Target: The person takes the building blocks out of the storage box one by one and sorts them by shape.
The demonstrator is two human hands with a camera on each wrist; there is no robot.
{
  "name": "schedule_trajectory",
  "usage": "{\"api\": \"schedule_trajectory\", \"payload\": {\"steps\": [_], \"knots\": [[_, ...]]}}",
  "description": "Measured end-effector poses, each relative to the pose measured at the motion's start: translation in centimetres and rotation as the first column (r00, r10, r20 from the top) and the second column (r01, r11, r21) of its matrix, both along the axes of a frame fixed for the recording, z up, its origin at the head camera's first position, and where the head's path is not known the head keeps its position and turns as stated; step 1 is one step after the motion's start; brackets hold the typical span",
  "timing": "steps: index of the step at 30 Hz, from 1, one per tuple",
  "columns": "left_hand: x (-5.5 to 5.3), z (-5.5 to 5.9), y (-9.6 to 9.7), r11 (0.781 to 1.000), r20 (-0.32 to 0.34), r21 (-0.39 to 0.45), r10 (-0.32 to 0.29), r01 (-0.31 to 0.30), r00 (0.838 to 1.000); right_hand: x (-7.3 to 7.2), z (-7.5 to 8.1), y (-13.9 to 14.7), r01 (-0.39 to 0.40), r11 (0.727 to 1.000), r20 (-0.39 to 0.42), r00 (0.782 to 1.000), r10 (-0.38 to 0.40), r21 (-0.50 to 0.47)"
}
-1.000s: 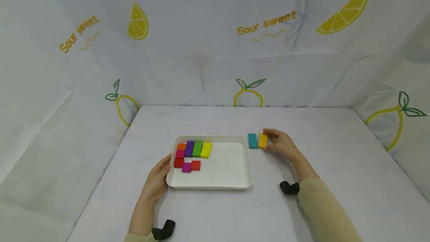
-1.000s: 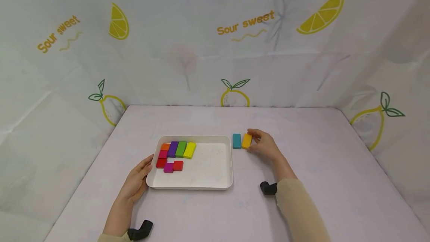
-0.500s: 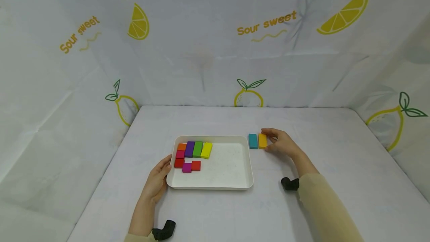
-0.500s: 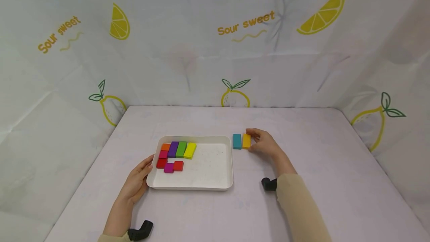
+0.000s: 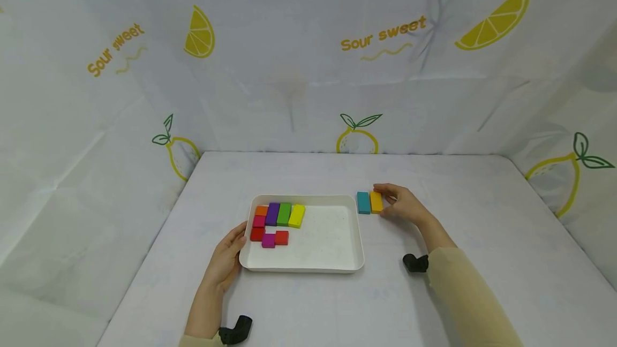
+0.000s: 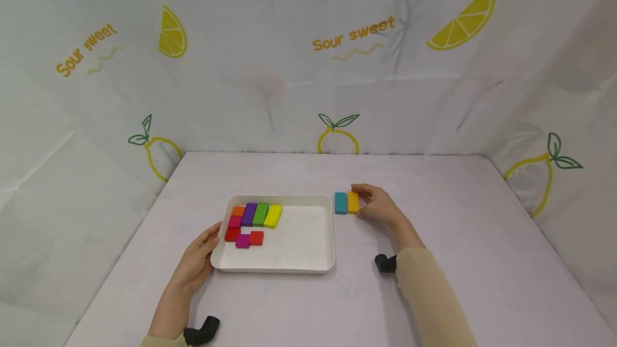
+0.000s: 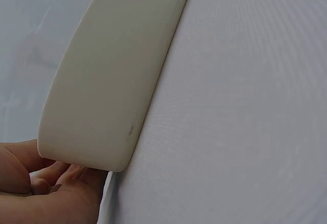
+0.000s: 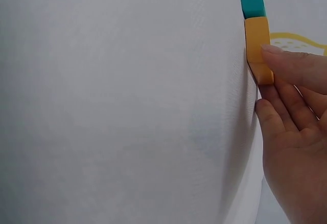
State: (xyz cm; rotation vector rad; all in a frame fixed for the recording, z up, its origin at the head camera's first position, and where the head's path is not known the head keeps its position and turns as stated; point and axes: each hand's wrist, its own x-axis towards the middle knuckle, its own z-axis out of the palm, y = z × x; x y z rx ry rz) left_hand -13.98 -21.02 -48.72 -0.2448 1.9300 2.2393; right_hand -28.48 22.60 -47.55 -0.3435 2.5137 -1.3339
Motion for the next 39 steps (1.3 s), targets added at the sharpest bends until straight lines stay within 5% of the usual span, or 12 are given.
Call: {"api": "schedule_trajectory", "payload": {"steps": [26,34,39], "knots": [[-0.1,-0.1,0.2,1.000,-0.018,0.009,0.013,-0.012,1.000,0.2,0.3,0.3,0.017,0.998,0.031,0.999,-0.015,-0.056],[0.0,0.0,0.1,1.000,-0.025,0.001,0.001,-0.001,1.000,0.8,1.2,-0.1,0.135,0.987,0.060,0.990,-0.130,-0.088],[0.2,-0.1,0.0,1.000,-0.025,-0.016,0.009,-0.009,1.000,1.2,2.3,-1.7,0.161,0.976,0.011,0.987,-0.161,-0.149]]}}
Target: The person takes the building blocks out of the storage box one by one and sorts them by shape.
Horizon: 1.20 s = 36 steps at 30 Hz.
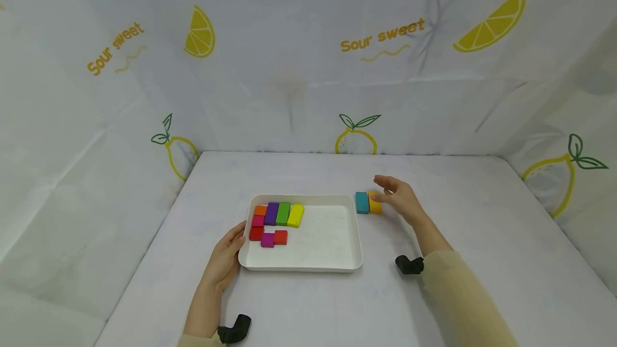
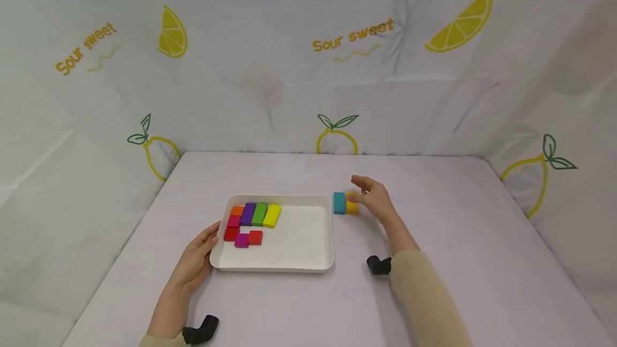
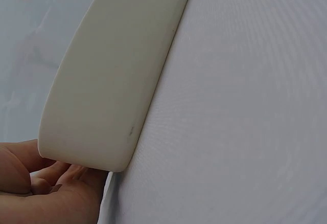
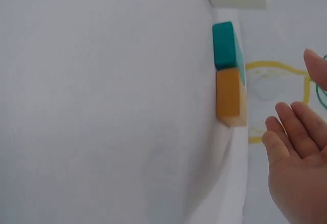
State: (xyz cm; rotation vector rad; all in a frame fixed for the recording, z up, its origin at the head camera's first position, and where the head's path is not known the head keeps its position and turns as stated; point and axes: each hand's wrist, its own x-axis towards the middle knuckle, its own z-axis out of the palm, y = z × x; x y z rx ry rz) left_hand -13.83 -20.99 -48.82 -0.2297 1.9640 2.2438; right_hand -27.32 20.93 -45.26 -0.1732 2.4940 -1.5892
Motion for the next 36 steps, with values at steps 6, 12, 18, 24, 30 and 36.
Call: {"api": "schedule_trajectory", "payload": {"steps": [6,12,18,24,30,36], "knots": [[-0.2,-0.1,-0.1,1.000,0.015,0.011,0.010,-0.011,1.000,0.4,1.3,-3.2,-0.030,0.998,-0.098,0.995,0.025,-0.056],[-0.3,0.0,-0.3,1.000,0.016,-0.003,0.007,-0.007,1.000,1.2,2.7,-6.8,-0.094,0.985,-0.119,0.990,0.077,-0.145],[-0.3,0.1,-0.2,1.000,0.017,0.003,0.010,-0.010,1.000,2.4,3.1,-10.5,-0.127,0.974,-0.084,0.990,0.113,-0.186],[-0.1,-0.1,-0.2,1.000,0.008,0.000,0.008,-0.008,1.000,3.3,1.8,-13.6,-0.120,0.984,0.007,0.993,0.122,-0.135],[0.0,-0.3,-0.1,1.000,0.012,-0.006,0.015,-0.015,1.000,3.5,0.3,-15.3,-0.090,0.993,0.062,0.994,0.095,-0.074],[0.0,-0.2,0.0,1.000,0.018,0.004,0.022,-0.022,1.000,3.3,-0.6,-15.9,-0.072,0.994,0.089,0.993,0.079,-0.085]]}}
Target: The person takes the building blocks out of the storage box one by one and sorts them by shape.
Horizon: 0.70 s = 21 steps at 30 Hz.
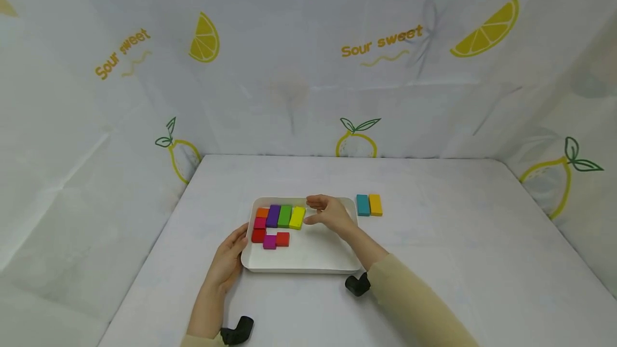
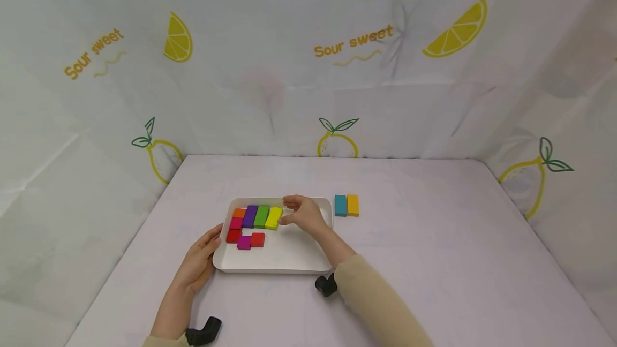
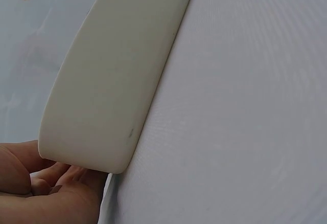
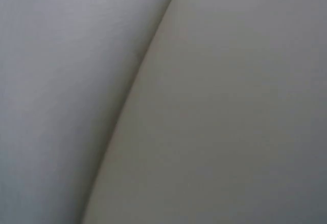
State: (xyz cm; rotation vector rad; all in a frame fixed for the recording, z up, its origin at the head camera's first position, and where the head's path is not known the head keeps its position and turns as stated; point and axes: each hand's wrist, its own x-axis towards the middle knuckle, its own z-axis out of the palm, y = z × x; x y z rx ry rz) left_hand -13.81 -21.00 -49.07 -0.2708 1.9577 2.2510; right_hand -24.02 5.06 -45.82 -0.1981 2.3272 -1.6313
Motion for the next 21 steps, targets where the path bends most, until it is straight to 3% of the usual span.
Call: {"api": "schedule_trajectory", "payload": {"steps": [21], "knots": [[0.0,0.2,0.2,1.000,-0.008,-0.002,-0.017,0.017,1.000,0.0,-1.1,-1.6,-0.015,0.997,-0.083,0.996,0.021,0.075]]}}
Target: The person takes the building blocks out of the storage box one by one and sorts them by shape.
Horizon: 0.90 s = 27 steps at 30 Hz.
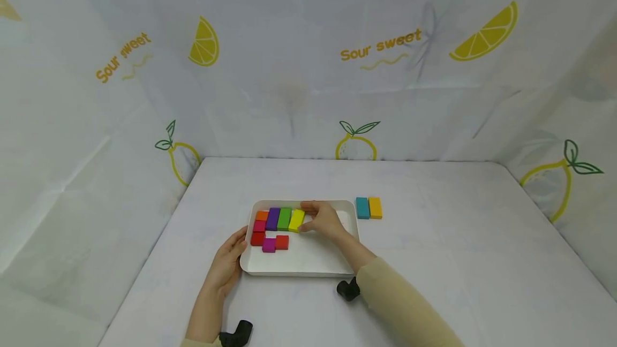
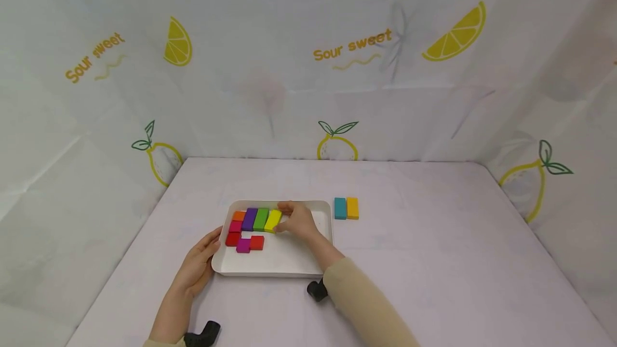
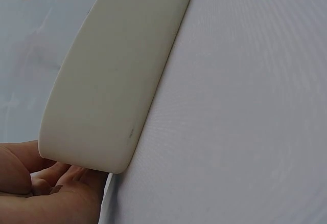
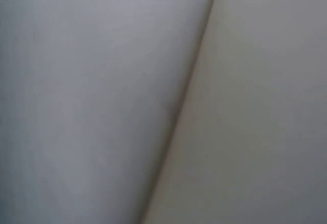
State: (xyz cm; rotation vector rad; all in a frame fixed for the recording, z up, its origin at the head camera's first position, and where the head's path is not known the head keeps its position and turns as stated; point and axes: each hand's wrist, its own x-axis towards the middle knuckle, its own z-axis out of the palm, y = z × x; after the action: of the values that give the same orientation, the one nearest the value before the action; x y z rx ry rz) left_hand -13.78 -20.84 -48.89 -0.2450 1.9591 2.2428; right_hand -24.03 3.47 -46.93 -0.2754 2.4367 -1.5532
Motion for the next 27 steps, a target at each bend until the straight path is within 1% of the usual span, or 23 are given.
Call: {"api": "schedule_trajectory", "payload": {"steps": [4,13,21,27], "knots": [[0.02,-0.05,-0.03,1.000,-0.014,0.005,0.002,-0.002,1.000,0.01,-0.20,-0.25,-0.006,1.000,-0.019,1.000,0.006,0.012],[0.02,0.06,0.02,1.000,0.000,-0.001,-0.006,0.006,1.000,0.10,-0.97,-0.65,-0.006,1.000,-0.025,1.000,0.007,0.021],[-0.02,0.22,0.09,1.000,0.008,-0.015,0.001,-0.001,1.000,0.15,-0.91,-0.78,-0.021,0.998,-0.059,0.998,0.025,0.065],[0.00,0.15,0.17,1.000,0.013,-0.009,0.005,-0.004,1.000,0.25,-0.91,-0.59,-0.021,0.998,-0.052,0.998,0.024,0.062]]}}
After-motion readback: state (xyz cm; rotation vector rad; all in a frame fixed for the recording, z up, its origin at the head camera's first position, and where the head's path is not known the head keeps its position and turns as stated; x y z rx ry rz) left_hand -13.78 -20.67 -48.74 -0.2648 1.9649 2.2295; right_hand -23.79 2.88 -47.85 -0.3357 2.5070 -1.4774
